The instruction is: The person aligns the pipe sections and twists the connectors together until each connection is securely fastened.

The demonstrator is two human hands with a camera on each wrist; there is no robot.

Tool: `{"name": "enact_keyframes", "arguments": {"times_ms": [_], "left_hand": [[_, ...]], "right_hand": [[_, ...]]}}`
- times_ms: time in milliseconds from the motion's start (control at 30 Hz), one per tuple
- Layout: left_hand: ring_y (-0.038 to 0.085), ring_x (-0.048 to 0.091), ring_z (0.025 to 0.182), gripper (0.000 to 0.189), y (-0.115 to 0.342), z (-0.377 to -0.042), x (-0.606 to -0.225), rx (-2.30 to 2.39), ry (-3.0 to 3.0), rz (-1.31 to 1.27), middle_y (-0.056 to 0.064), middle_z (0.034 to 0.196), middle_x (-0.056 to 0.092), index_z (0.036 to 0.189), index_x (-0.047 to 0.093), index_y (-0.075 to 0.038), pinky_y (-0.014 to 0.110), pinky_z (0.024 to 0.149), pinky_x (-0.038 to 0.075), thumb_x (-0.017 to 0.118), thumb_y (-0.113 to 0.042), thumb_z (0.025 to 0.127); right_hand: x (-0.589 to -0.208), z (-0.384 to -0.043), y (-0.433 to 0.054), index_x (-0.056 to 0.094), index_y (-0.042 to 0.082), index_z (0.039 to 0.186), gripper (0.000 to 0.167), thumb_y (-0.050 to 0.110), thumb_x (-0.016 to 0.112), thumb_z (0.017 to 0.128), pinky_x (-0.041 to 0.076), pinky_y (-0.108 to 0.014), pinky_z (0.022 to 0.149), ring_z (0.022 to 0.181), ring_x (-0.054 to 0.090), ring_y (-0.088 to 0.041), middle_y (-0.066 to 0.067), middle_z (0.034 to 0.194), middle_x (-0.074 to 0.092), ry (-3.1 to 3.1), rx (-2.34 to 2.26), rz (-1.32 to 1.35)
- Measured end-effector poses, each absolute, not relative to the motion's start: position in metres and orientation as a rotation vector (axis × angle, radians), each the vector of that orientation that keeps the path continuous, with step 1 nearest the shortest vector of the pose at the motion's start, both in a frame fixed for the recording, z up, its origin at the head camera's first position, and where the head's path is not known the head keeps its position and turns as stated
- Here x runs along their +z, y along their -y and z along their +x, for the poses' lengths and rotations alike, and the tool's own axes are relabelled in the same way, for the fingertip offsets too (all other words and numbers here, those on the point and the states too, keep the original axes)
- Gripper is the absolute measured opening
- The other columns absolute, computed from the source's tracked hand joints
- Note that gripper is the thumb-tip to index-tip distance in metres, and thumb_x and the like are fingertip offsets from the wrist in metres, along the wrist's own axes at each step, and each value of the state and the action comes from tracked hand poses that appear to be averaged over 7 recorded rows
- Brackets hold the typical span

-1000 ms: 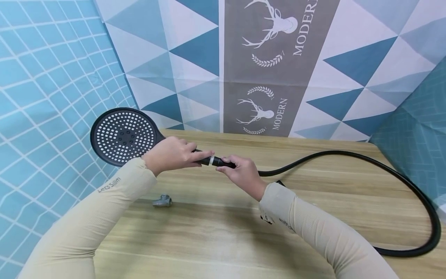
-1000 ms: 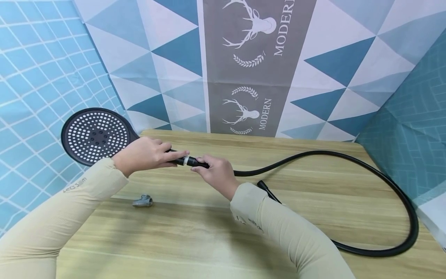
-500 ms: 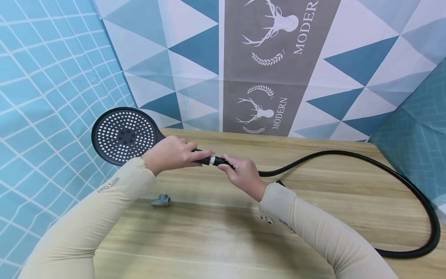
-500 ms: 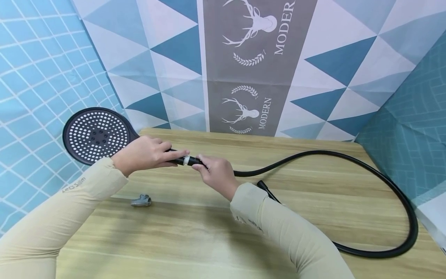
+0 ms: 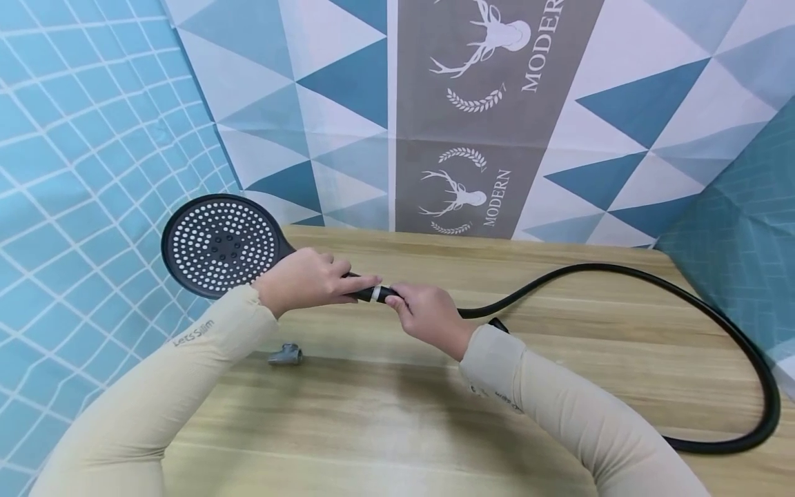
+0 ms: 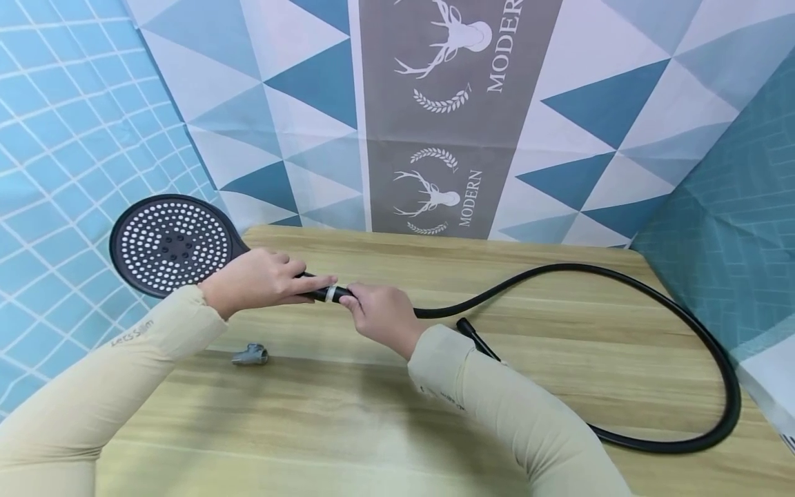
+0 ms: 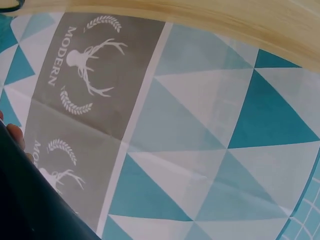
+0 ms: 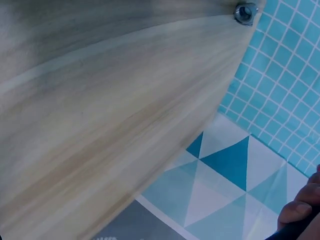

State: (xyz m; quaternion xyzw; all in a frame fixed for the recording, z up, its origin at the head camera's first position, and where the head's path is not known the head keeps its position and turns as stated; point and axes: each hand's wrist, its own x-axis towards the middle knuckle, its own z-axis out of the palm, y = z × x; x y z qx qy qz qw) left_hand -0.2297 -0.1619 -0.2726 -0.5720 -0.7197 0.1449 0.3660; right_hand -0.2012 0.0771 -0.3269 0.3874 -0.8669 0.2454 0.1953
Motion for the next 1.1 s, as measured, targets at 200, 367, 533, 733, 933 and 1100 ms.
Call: {"name": "enact_keyframes", "arguments": {"times_ms": [200,367,533,733,933,1100], "left_hand": [[0.012,0.033,0.042,0.048,0.1608,-0.2300,-0.2739,0.392,1.887,-1.462,0.002,0.062,0.045,0.119,0.062,-0.022,0.023,0.036,0.032,0.077,-0.041,0.078],[0.012,0.030,0.041,0.047,0.1574,-0.2313,-0.2725,0.378,1.887,-1.451,0.002,0.062,0.044,0.120,0.063,-0.022,0.023,0.036,0.031,0.077,-0.040,0.079],[0.012,0.030,0.042,0.047,0.1597,-0.2311,-0.2744,0.365,1.905,-1.451,0.002,0.061,0.044,0.120,0.063,-0.023,0.023,0.037,0.029,0.078,-0.037,0.078],[0.012,0.030,0.042,0.049,0.1637,-0.2273,-0.2724,0.369,1.922,-1.446,0.002,0.063,0.045,0.122,0.062,-0.022,0.023,0.036,0.029,0.078,-0.032,0.077],[0.013,0.033,0.042,0.046,0.1638,-0.2278,-0.2705,0.374,1.940,-1.461,0.003,0.062,0.046,0.122,0.062,-0.021,0.023,0.037,0.031,0.076,-0.034,0.079],[0.013,0.036,0.042,0.042,0.1640,-0.2276,-0.2692,0.387,1.943,-1.462,0.003,0.063,0.048,0.122,0.062,-0.021,0.024,0.038,0.033,0.071,-0.034,0.084]], "right_hand": [[-0.3276,-0.2005,-0.0759,0.057,0.003,0.091,0.017,0.019,0.057,0.097,0.035,-0.024,0.046,0.046,0.038,-0.009,0.004,0.058,0.043,2.516,0.712,1.014],[-0.3302,-0.2003,-0.0792,0.054,-0.001,0.106,0.021,0.015,0.061,0.094,0.037,-0.025,0.045,0.045,0.041,-0.008,0.001,0.060,0.051,2.414,0.824,1.003],[-0.3339,-0.2037,-0.0815,0.059,0.003,0.085,0.018,0.009,0.076,0.081,0.042,-0.021,0.051,0.054,0.052,-0.010,-0.005,0.074,0.067,2.220,0.951,1.101],[-0.3338,-0.2073,-0.0788,0.064,0.001,0.083,0.020,0.004,0.081,0.074,0.051,-0.020,0.058,0.071,0.068,-0.017,-0.013,0.090,0.072,2.156,1.079,1.127],[-0.3325,-0.2042,-0.0774,0.070,-0.001,0.090,0.019,0.005,0.080,0.076,0.052,-0.022,0.061,0.073,0.068,-0.018,-0.013,0.088,0.072,2.205,1.196,1.053],[-0.3320,-0.2036,-0.0777,0.071,-0.002,0.097,0.023,0.008,0.080,0.077,0.052,-0.023,0.061,0.074,0.068,-0.019,-0.014,0.091,0.072,2.231,1.214,1.029]]}}
